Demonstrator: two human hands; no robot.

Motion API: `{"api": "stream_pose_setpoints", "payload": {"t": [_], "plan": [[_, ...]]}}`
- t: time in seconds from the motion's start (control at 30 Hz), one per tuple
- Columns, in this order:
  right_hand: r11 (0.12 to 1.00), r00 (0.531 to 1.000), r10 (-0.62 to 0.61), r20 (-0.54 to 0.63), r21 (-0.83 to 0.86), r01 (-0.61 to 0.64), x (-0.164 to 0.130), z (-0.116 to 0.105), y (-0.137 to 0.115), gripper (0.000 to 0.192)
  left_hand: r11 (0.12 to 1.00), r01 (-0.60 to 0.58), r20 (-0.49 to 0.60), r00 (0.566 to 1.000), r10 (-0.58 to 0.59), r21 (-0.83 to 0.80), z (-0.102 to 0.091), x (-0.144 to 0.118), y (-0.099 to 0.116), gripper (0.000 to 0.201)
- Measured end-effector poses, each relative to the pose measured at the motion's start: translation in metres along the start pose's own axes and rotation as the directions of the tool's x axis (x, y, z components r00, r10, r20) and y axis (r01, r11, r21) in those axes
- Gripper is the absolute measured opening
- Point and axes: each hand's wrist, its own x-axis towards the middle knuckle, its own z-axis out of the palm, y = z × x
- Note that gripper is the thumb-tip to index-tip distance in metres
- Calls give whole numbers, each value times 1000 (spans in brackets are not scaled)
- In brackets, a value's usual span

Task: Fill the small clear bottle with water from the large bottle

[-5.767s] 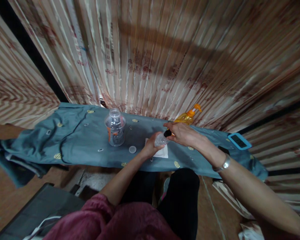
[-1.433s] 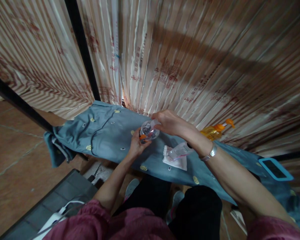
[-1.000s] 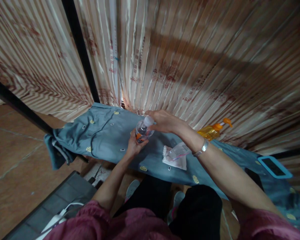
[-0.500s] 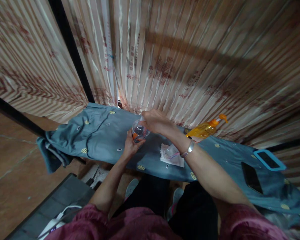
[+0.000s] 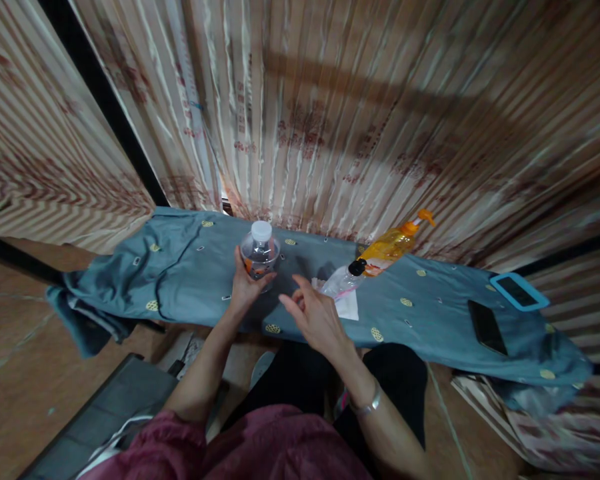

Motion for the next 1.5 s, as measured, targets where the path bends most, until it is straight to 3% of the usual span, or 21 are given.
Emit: {"api": "stream_pose_setpoints", "payload": {"t": [0.1, 0.2, 0.3, 0.37, 0.47, 0.6, 0.73, 0.87, 1.0, 1.17, 1.33, 1.5], "plan": [[968, 991, 135, -6, 214, -131, -58, 26, 51, 44, 1000, -8, -54, 999, 8, 9, -5, -9, 0, 130], [908, 959, 280, -39, 334, -251, -103, 42, 96, 43, 998, -15, -100, 995, 21, 60, -21, -36, -4, 126], [868, 911, 397, -110, 369, -334, -128, 45, 133, 41, 991, 9, -105, 994, 6, 136, -34, -79, -10, 113], [849, 878, 449, -164, 384, -363, -129, 42, 153, 39, 986, -6, -44, 999, 13, 165, -31, -107, -12, 101], [840, 835, 493, -245, 384, -383, -110, 36, 177, 39, 987, -62, 124, 991, 44, 146, -3, -128, -6, 94], [860, 800, 495, -340, 321, -396, -60, 32, 198, 47, 994, -100, 313, 946, 81, 45, 62, -111, 14, 101], [859, 795, 504, -337, 296, -418, -19, 35, 205, 48, 997, -37, 369, 928, 57, -61, 121, -83, 35, 106], [842, 810, 522, -268, 310, -441, -4, 41, 206, 44, 992, 13, 423, 905, 41, -123, 149, -72, 48, 89], [808, 811, 553, -191, 358, -467, -5, 44, 206, 37, 992, 89, 435, 899, -43, -86, 152, -66, 56, 59], [728, 762, 618, -195, 506, -462, -24, 37, 207, 35, 989, 120, 412, 908, -75, -85, 143, -60, 58, 52], [667, 748, 594, -296, 701, -253, -39, 9, 199, 39, 987, 116, 432, 900, -56, -114, 137, -62, 59, 53], [700, 772, 447, -452, 714, 12, -15, -13, 161, 46, 984, 110, 450, 893, -35, -142, 142, -69, 60, 55]]}}
